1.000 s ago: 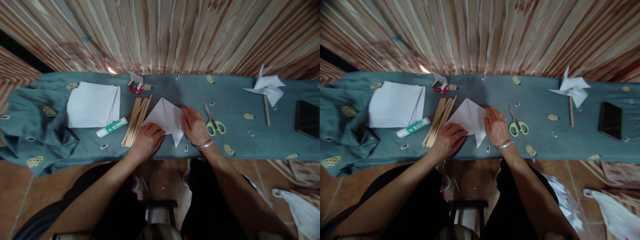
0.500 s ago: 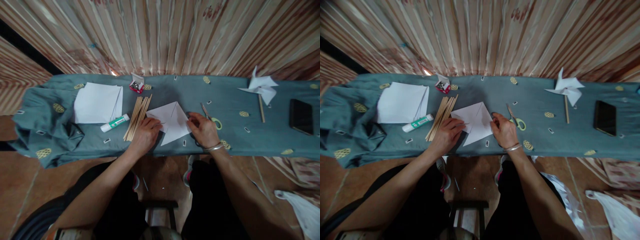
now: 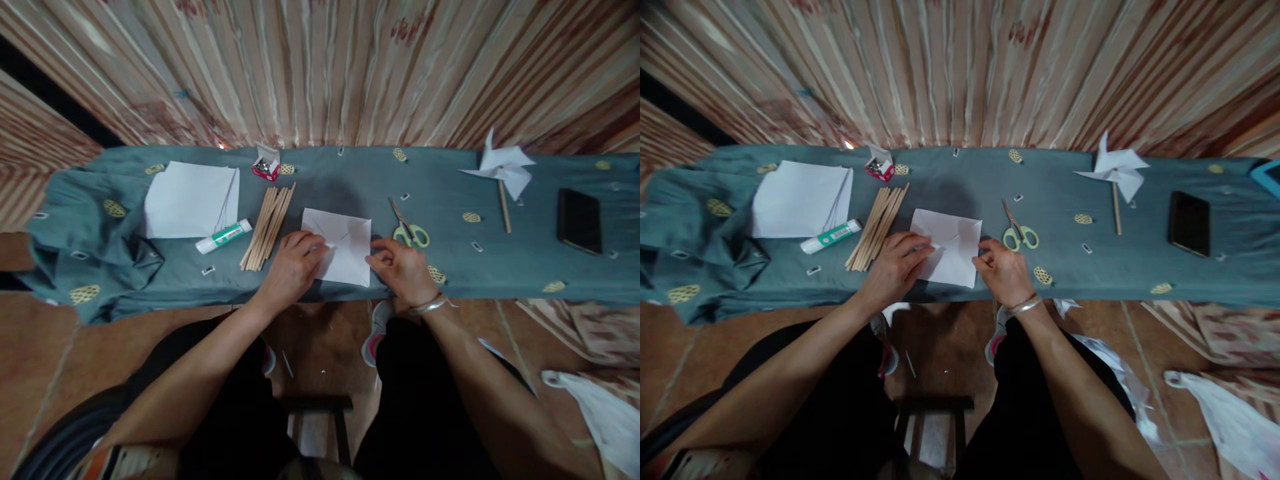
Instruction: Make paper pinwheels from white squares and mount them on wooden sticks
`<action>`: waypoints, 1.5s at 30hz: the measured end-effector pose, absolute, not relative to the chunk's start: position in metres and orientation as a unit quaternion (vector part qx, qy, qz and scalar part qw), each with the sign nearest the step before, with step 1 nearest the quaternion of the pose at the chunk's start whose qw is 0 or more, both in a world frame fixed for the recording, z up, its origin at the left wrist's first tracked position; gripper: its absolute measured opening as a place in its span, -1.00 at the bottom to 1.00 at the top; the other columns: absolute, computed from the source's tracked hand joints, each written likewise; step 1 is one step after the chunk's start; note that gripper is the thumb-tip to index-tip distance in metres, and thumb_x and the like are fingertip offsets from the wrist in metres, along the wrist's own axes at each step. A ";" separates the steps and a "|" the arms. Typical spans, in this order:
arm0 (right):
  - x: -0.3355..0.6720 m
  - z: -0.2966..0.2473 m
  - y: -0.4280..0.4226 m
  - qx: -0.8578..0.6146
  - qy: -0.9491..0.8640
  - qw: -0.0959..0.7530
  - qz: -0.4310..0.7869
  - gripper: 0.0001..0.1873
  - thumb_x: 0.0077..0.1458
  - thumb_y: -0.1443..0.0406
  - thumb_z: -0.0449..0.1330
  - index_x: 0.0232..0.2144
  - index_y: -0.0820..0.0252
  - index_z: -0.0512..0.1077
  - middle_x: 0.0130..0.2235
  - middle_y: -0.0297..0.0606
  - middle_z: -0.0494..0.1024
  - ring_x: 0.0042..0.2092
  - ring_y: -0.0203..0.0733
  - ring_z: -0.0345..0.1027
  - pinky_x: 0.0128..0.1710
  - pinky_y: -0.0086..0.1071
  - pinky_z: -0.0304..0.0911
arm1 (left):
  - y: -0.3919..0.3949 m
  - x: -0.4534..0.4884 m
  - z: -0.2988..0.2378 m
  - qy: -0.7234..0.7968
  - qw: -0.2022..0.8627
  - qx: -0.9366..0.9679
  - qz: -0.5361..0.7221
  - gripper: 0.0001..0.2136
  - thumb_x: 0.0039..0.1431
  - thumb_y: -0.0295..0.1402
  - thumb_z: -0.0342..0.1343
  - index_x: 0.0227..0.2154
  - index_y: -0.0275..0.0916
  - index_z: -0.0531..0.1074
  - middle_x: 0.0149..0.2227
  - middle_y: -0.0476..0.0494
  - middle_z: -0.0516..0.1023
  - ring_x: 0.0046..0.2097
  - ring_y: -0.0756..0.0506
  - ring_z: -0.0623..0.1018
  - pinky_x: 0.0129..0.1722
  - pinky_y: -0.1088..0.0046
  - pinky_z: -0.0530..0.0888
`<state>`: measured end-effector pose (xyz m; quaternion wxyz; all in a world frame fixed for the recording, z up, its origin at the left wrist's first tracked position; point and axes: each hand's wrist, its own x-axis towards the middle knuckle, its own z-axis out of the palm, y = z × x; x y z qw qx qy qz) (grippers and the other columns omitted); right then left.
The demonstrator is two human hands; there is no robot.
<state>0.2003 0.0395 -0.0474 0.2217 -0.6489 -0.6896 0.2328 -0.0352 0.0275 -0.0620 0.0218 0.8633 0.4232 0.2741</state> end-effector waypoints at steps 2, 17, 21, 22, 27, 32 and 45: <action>0.199 -0.046 0.037 -0.651 -0.684 0.220 0.246 -0.79 -0.01 0.29 0.25 -0.24 0.15 0.52 -0.48 -0.34 0.63 -0.44 -0.19 0.50 -0.34 -0.36 0.31 | 0.022 -0.030 -0.060 0.403 0.036 0.875 0.265 -0.79 0.30 -0.31 0.05 -0.10 -0.26 0.47 -0.06 -0.24 0.56 0.01 -0.22 0.43 0.00 0.14 0.40; 0.200 -0.042 0.030 -0.644 -0.715 0.204 0.183 -0.81 0.11 0.24 0.16 -0.25 0.16 0.52 -0.42 -0.24 0.65 -0.38 -0.09 0.55 -0.36 -0.32 0.31 | 0.025 -0.041 -0.064 0.394 0.032 0.853 0.340 -0.70 0.26 -0.61 -0.05 -0.03 -0.19 0.39 -0.08 -0.17 0.51 -0.03 -0.13 0.45 -0.05 0.25 0.51; 0.197 -0.044 0.030 -0.643 -0.724 0.206 0.141 -0.75 0.13 0.24 0.14 -0.20 0.20 0.53 -0.40 -0.20 0.65 -0.34 -0.04 0.56 -0.32 -0.29 0.34 | 0.030 -0.049 -0.066 0.430 0.046 0.821 0.373 -0.64 0.23 -0.61 -0.04 0.04 -0.16 0.33 0.03 -0.19 0.42 0.07 -0.13 0.46 0.03 0.22 0.52; 0.196 -0.044 0.030 -0.642 -0.726 0.204 0.136 -0.75 0.14 0.24 0.14 -0.19 0.21 0.53 -0.40 -0.19 0.65 -0.34 -0.04 0.57 -0.32 -0.29 0.34 | 0.031 -0.051 -0.066 0.443 0.062 0.811 0.377 -0.63 0.22 -0.60 -0.01 0.05 -0.16 0.32 0.06 -0.20 0.39 0.10 -0.14 0.45 0.04 0.22 0.53; 0.197 -0.046 0.031 -0.636 -0.732 0.206 0.133 -0.71 0.16 0.22 0.13 -0.15 0.21 0.53 -0.37 -0.19 0.66 -0.31 -0.05 0.57 -0.29 -0.29 0.36 | 0.035 -0.061 -0.063 0.495 0.150 0.758 0.398 -0.49 0.16 -0.53 0.08 0.17 -0.11 0.22 0.21 -0.24 0.23 0.01 -0.11 0.51 -0.08 0.29 0.61; 0.196 -0.046 0.031 -0.636 -0.728 0.216 0.135 -0.70 0.15 0.23 0.14 -0.12 0.23 0.53 -0.37 -0.20 0.66 -0.31 -0.06 0.57 -0.28 -0.29 0.37 | 0.040 -0.068 -0.066 0.497 0.163 0.768 0.371 -0.57 0.17 -0.50 0.10 0.12 -0.14 0.33 0.21 -0.24 0.31 0.04 -0.13 0.51 0.03 0.18 0.55; 0.188 -0.054 0.036 -0.589 -0.751 0.258 0.151 -0.70 0.18 0.25 0.09 -0.09 0.21 0.49 -0.28 -0.19 0.64 -0.25 -0.12 0.51 -0.17 -0.27 0.38 | 0.062 -0.056 -0.062 0.492 0.179 0.800 0.291 -0.84 0.21 -0.38 0.14 -0.23 -0.13 0.61 -0.20 -0.13 0.63 -0.02 -0.19 0.46 0.05 0.09 0.36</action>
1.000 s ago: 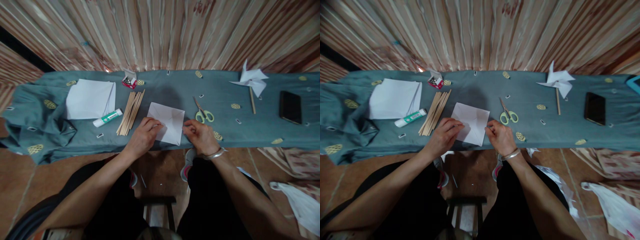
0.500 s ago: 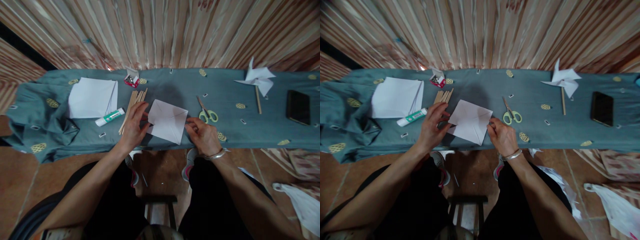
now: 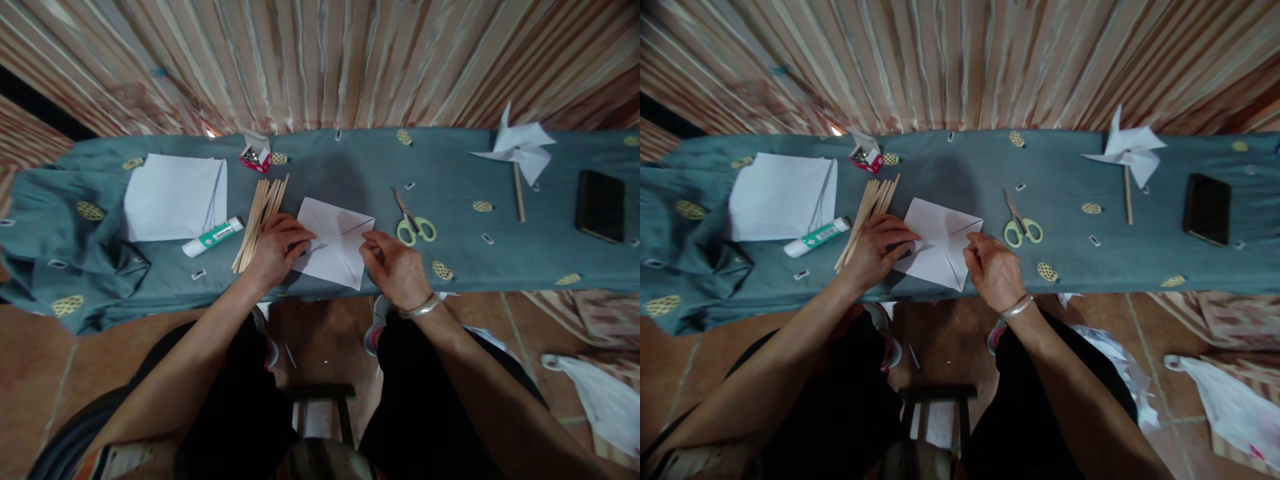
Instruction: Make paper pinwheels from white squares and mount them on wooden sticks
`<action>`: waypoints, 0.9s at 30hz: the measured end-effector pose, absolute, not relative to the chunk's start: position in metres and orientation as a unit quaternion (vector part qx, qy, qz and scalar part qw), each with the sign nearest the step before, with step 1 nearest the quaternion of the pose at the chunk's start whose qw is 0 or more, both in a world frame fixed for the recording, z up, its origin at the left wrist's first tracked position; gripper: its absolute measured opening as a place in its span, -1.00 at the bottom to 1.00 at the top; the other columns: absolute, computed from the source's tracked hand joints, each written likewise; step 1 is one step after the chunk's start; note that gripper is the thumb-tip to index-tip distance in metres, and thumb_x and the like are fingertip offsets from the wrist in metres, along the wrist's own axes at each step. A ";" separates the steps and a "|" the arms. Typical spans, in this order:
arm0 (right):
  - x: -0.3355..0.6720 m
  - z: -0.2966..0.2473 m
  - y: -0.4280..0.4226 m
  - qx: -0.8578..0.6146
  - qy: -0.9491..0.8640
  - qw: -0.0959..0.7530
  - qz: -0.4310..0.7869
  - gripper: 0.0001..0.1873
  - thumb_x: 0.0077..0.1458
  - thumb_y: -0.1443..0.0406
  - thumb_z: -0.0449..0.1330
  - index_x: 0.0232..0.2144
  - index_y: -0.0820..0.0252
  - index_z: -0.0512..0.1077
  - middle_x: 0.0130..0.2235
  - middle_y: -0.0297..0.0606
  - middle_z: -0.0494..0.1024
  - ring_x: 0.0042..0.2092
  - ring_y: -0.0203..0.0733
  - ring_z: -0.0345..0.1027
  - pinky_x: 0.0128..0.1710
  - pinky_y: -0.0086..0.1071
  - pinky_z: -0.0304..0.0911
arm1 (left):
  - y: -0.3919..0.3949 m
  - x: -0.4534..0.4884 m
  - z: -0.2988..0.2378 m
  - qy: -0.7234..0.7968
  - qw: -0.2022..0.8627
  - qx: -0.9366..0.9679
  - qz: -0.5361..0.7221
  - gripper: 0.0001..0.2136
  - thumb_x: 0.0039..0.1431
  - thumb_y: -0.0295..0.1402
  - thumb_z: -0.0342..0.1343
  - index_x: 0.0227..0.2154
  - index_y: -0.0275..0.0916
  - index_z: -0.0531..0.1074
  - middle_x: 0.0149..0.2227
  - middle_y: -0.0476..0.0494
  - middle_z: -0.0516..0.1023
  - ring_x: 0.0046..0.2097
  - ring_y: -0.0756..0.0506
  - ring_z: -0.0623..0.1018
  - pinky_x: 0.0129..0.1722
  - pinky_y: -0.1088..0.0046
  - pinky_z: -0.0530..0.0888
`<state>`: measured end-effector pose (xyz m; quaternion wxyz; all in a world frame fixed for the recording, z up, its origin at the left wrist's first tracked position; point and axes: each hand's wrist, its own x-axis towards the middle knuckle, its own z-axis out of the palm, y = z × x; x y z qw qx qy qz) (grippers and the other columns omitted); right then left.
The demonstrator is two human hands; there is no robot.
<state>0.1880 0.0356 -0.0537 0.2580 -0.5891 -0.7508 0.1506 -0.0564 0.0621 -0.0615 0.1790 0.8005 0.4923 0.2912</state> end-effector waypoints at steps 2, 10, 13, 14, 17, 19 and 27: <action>0.187 -0.055 0.037 -0.584 -0.755 0.258 0.151 -0.69 0.19 0.25 0.09 -0.08 0.23 0.49 -0.28 -0.18 0.64 -0.26 -0.12 0.50 -0.17 -0.28 0.38 | 0.065 -0.053 -0.062 0.500 0.190 0.797 0.281 -0.83 0.20 -0.38 0.13 -0.23 -0.13 0.61 -0.19 -0.12 0.63 -0.01 -0.19 0.46 0.06 0.08 0.33; 0.186 -0.056 0.036 -0.568 -0.769 0.258 0.141 -0.69 0.22 0.27 0.07 -0.06 0.26 0.47 -0.28 -0.17 0.62 -0.26 -0.11 0.48 -0.16 -0.26 0.37 | 0.068 -0.046 -0.065 0.531 0.213 0.778 0.260 -0.79 0.19 -0.36 0.12 -0.14 -0.17 0.56 -0.18 -0.12 0.62 0.01 -0.21 0.46 0.09 0.08 0.29; 0.184 -0.056 0.033 -0.552 -0.784 0.254 0.129 -0.71 0.24 0.27 0.05 -0.08 0.21 0.47 -0.20 -0.15 0.63 -0.17 -0.07 0.47 -0.09 -0.22 0.36 | 0.068 -0.044 -0.067 0.537 0.206 0.774 0.263 -0.78 0.18 -0.36 0.12 -0.13 -0.16 0.55 -0.19 -0.12 0.63 0.00 -0.21 0.47 0.09 0.08 0.29; 0.183 -0.055 0.032 -0.546 -0.789 0.252 0.126 -0.72 0.25 0.27 0.04 -0.08 0.19 0.47 -0.16 -0.14 0.62 -0.12 -0.06 0.46 -0.06 -0.21 0.35 | 0.068 -0.043 -0.067 0.538 0.206 0.773 0.264 -0.78 0.18 -0.35 0.12 -0.12 -0.15 0.55 -0.20 -0.11 0.63 0.00 -0.21 0.47 0.09 0.08 0.29; 0.180 -0.054 0.028 -0.532 -0.801 0.245 0.121 -0.73 0.26 0.29 0.04 -0.09 0.19 0.48 -0.09 -0.14 0.61 -0.06 -0.03 0.42 -0.02 -0.20 0.34 | 0.068 -0.041 -0.068 0.543 0.211 0.769 0.264 -0.75 0.17 -0.36 0.11 -0.10 -0.15 0.54 -0.21 -0.11 0.63 -0.01 -0.21 0.47 0.07 0.08 0.29; 0.177 -0.054 0.027 -0.528 -0.805 0.243 0.118 -0.74 0.26 0.30 0.04 -0.09 0.20 0.48 -0.09 -0.15 0.60 -0.07 -0.04 0.42 -0.02 -0.21 0.34 | 0.068 -0.041 -0.069 0.546 0.211 0.766 0.267 -0.75 0.17 -0.37 0.10 -0.09 -0.16 0.53 -0.21 -0.12 0.63 -0.01 -0.21 0.47 0.06 0.09 0.30; 0.169 -0.057 0.024 -0.514 -0.813 0.249 0.110 -0.73 0.29 0.31 0.01 -0.12 0.19 0.50 -0.09 -0.15 0.58 -0.07 -0.04 0.40 0.00 -0.19 0.33 | 0.066 -0.037 -0.070 0.547 0.196 0.764 0.280 -0.73 0.18 -0.37 0.07 -0.07 -0.16 0.51 -0.25 -0.10 0.62 -0.04 -0.20 0.47 0.03 0.13 0.32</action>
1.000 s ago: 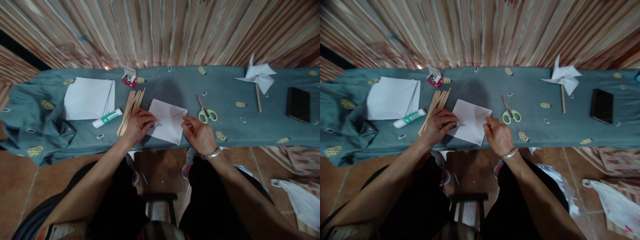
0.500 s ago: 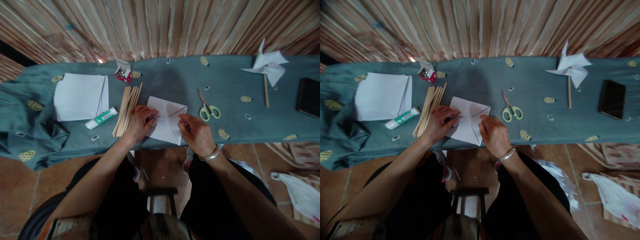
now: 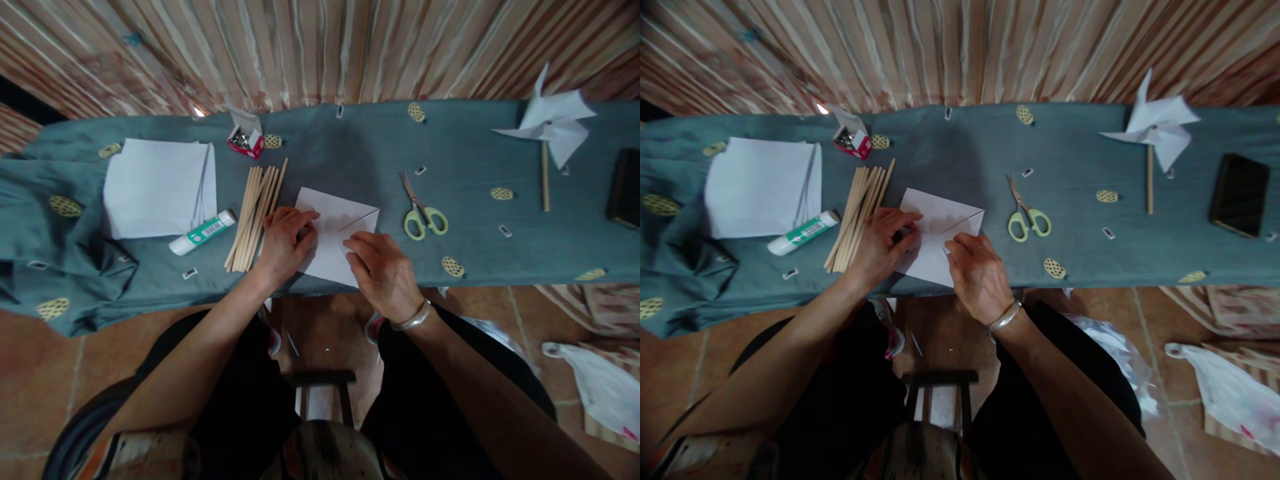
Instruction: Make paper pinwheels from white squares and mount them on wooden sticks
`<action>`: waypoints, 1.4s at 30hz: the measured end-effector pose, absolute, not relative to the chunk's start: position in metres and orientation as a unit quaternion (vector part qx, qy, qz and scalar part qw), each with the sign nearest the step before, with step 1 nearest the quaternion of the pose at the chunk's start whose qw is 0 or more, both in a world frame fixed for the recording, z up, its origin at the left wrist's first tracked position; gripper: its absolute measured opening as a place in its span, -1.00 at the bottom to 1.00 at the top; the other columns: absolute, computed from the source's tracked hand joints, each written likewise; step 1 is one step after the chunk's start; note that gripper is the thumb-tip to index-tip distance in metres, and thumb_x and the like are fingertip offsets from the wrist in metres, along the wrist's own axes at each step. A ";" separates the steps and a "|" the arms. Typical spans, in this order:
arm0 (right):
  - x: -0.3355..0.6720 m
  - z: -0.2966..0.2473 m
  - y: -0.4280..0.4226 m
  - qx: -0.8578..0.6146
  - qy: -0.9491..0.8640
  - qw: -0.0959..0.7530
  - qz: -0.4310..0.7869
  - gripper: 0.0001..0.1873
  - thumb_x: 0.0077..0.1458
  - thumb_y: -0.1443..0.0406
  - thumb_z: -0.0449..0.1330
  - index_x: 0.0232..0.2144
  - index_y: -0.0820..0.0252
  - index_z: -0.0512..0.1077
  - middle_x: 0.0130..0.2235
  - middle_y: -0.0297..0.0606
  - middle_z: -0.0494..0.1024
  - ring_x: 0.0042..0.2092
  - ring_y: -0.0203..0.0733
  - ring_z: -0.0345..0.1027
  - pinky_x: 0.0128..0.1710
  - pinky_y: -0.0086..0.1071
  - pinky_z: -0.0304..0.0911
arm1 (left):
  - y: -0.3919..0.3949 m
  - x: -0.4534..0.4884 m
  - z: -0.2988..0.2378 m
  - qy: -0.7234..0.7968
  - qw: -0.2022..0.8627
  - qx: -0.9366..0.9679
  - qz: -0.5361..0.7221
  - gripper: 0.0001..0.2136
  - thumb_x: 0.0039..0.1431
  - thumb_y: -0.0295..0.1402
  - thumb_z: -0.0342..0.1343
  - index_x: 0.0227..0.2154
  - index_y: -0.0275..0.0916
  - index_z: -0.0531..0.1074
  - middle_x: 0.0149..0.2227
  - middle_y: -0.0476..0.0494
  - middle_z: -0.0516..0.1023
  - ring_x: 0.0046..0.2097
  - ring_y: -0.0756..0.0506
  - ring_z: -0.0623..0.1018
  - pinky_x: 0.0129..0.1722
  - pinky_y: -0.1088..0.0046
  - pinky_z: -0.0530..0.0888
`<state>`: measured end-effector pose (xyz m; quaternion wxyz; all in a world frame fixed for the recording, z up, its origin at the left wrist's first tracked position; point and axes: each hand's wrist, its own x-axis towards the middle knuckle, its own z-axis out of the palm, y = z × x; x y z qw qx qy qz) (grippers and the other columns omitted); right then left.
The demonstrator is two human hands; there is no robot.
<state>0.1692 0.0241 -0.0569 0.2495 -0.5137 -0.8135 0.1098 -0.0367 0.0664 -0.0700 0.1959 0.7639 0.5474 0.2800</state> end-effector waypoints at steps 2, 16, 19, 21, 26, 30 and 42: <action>0.168 -0.057 0.024 -0.512 -0.818 0.240 0.108 -0.73 0.29 0.32 0.01 -0.13 0.19 0.50 -0.10 -0.15 0.57 -0.07 -0.04 0.39 0.00 -0.20 0.33 | 0.066 -0.036 -0.070 0.544 0.197 0.767 0.279 -0.73 0.18 -0.37 0.07 -0.06 -0.18 0.50 -0.25 -0.11 0.62 -0.04 -0.20 0.46 0.02 0.13 0.33; 0.163 -0.061 0.023 -0.503 -0.831 0.226 0.079 -0.72 0.27 0.36 0.00 -0.06 0.16 0.44 0.03 -0.11 0.47 -0.01 -0.03 0.32 0.03 -0.13 0.35 | 0.065 -0.032 -0.071 0.552 0.181 0.768 0.269 -0.72 0.20 -0.39 0.04 -0.05 -0.17 0.48 -0.24 -0.12 0.62 -0.01 -0.22 0.45 0.00 0.13 0.29; 0.158 -0.060 0.024 -0.504 -0.837 0.207 0.052 -0.68 0.25 0.38 0.00 0.00 0.16 0.41 0.18 -0.07 0.33 0.09 0.03 0.26 0.07 -0.06 0.33 | 0.065 -0.031 -0.071 0.555 0.177 0.767 0.271 -0.73 0.20 -0.40 0.04 -0.06 -0.17 0.49 -0.24 -0.12 0.62 -0.03 -0.21 0.45 -0.02 0.14 0.29; 0.153 -0.059 0.024 -0.505 -0.841 0.189 0.043 -0.65 0.23 0.41 0.01 0.02 0.18 0.41 0.23 -0.02 0.26 0.16 0.11 0.20 0.06 -0.01 0.32 | 0.065 -0.031 -0.071 0.556 0.174 0.767 0.270 -0.72 0.19 -0.41 0.04 -0.06 -0.18 0.49 -0.24 -0.12 0.62 -0.03 -0.21 0.45 -0.03 0.14 0.29; 0.146 -0.057 0.027 -0.514 -0.843 0.146 0.061 -0.58 0.16 0.46 0.04 0.05 0.17 0.41 0.27 0.01 0.22 0.23 0.20 0.14 0.04 0.06 0.29 | 0.065 -0.031 -0.072 0.552 0.167 0.772 0.266 -0.72 0.19 -0.42 0.04 -0.05 -0.20 0.47 -0.23 -0.12 0.62 -0.02 -0.22 0.45 -0.03 0.13 0.28; 0.145 -0.059 0.028 -0.512 -0.848 0.132 0.042 -0.58 0.16 0.46 0.05 0.06 0.18 0.40 0.28 0.05 0.22 0.22 0.22 0.15 0.00 0.06 0.31 | 0.064 -0.030 -0.072 0.552 0.163 0.772 0.269 -0.72 0.19 -0.42 0.04 -0.05 -0.21 0.47 -0.23 -0.12 0.61 -0.02 -0.22 0.45 -0.03 0.13 0.29; 0.142 -0.062 0.029 -0.532 -0.828 0.149 0.098 -0.50 0.14 0.52 -0.02 0.07 0.14 0.40 0.31 -0.07 0.19 0.34 0.06 0.00 0.16 0.01 0.22 | 0.054 -0.030 -0.065 0.487 0.075 0.827 0.272 -0.83 0.27 -0.34 0.07 -0.26 -0.17 0.58 -0.16 -0.15 0.56 -0.03 -0.21 0.44 0.02 0.10 0.29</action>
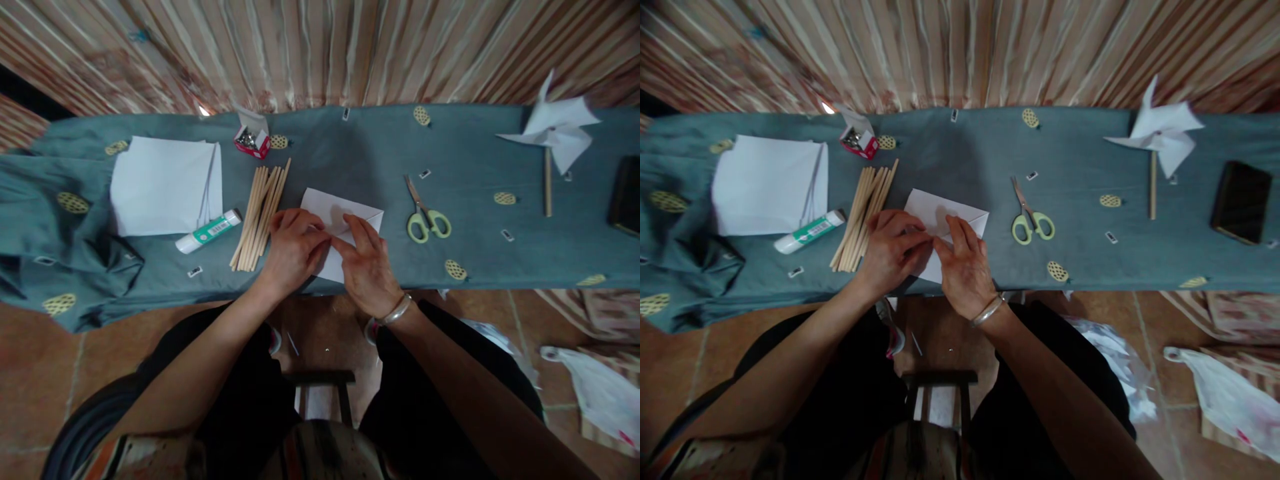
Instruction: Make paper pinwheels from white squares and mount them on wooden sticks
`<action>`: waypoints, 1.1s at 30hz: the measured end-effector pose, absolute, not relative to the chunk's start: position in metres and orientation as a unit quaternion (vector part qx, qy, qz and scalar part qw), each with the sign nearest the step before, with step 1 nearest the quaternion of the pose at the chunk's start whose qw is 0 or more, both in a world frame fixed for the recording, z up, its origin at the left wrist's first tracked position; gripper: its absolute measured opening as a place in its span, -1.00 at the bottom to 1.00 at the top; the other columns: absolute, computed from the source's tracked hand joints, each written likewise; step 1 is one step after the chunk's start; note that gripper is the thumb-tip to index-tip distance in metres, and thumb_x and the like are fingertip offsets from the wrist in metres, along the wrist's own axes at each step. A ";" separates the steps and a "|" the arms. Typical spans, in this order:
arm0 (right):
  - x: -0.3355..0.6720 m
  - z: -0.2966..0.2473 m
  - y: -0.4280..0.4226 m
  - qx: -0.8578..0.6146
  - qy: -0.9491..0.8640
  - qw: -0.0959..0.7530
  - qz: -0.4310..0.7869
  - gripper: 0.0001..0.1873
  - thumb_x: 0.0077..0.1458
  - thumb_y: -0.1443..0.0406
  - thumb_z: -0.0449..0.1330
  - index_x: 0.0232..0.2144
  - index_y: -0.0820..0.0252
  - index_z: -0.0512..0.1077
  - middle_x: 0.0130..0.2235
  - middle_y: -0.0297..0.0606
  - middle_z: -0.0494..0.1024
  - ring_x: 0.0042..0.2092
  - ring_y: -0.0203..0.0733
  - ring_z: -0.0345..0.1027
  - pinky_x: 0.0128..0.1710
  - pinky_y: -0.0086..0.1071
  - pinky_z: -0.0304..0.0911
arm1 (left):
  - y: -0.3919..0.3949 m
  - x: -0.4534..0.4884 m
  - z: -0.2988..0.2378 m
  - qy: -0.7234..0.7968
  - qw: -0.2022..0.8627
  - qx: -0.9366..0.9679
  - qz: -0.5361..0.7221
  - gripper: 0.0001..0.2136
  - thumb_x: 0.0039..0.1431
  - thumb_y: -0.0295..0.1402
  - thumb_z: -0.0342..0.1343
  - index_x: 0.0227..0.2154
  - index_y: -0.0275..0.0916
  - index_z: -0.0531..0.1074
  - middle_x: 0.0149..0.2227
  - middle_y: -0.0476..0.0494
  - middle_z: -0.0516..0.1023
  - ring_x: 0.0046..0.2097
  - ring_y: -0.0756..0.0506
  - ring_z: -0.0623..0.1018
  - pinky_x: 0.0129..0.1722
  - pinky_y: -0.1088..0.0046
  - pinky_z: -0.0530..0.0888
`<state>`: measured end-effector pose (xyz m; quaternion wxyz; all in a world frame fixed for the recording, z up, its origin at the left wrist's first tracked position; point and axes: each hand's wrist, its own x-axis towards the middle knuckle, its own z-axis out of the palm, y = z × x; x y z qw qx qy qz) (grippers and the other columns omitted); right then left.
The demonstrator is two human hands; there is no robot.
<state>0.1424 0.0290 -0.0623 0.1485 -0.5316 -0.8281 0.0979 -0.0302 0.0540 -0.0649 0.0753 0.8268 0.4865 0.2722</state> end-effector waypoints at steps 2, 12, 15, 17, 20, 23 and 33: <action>0.144 -0.065 0.030 -0.536 -0.820 0.168 0.109 -0.50 0.14 0.52 -0.03 0.05 0.11 0.41 0.32 -0.12 0.18 0.36 0.04 -0.04 0.17 0.02 0.20 | 0.052 -0.030 -0.064 0.479 0.051 0.837 0.261 -0.82 0.29 -0.34 0.06 -0.30 -0.18 0.59 -0.20 -0.14 0.57 -0.04 -0.21 0.45 0.02 0.07 0.27; 0.149 -0.073 0.036 -0.530 -0.805 0.211 0.164 -0.43 0.12 0.51 -0.03 0.08 -0.07 0.43 0.33 -0.29 0.19 0.41 0.10 -0.13 0.27 0.12 0.07 | 0.049 -0.030 -0.063 0.464 -0.004 0.858 0.220 -0.81 0.29 -0.38 0.06 -0.32 -0.18 0.59 -0.26 -0.11 0.60 -0.06 -0.20 0.45 0.04 0.02 0.25; 0.150 -0.074 0.037 -0.533 -0.799 0.222 0.169 -0.45 0.11 0.50 -0.02 0.05 -0.04 0.46 0.34 -0.33 0.16 0.41 0.11 -0.16 0.28 0.15 0.04 | 0.048 -0.029 -0.061 0.466 -0.003 0.859 0.210 -0.83 0.28 -0.40 0.06 -0.33 -0.19 0.58 -0.27 -0.10 0.60 -0.07 -0.20 0.44 0.04 0.02 0.25; 0.150 -0.075 0.036 -0.530 -0.800 0.224 0.169 -0.44 0.11 0.50 -0.02 0.07 -0.07 0.44 0.35 -0.34 0.15 0.41 0.12 -0.16 0.28 0.18 0.03 | 0.047 -0.028 -0.059 0.467 0.001 0.860 0.206 -0.82 0.28 -0.41 0.05 -0.33 -0.21 0.57 -0.27 -0.11 0.60 -0.07 -0.20 0.44 0.04 0.03 0.26; 0.149 -0.075 0.035 -0.524 -0.806 0.222 0.163 -0.37 0.12 0.50 -0.03 0.14 -0.17 0.37 0.33 -0.36 0.18 0.41 0.12 -0.15 0.27 0.18 0.05 | 0.046 -0.027 -0.058 0.465 -0.002 0.862 0.204 -0.80 0.29 -0.42 0.03 -0.32 -0.22 0.57 -0.28 -0.12 0.59 -0.07 -0.21 0.45 0.04 0.03 0.28; 0.148 -0.075 0.036 -0.529 -0.805 0.217 0.157 -0.37 0.13 0.49 -0.02 0.14 -0.21 0.37 0.31 -0.38 0.21 0.41 0.12 -0.14 0.27 0.17 0.06 | 0.046 -0.027 -0.057 0.462 -0.011 0.865 0.197 -0.81 0.28 -0.44 0.04 -0.31 -0.24 0.57 -0.28 -0.13 0.60 -0.08 -0.21 0.45 0.03 0.03 0.28; 0.163 -0.069 0.048 -0.508 -0.790 0.281 0.197 -0.49 0.13 0.49 -0.03 0.00 -0.01 0.50 0.30 -0.31 0.26 0.39 0.01 -0.05 0.29 0.11 0.08 | 0.046 -0.027 -0.058 0.462 -0.013 0.864 0.199 -0.81 0.28 -0.41 0.04 -0.31 -0.21 0.58 -0.26 -0.15 0.59 -0.07 -0.24 0.45 0.01 0.02 0.27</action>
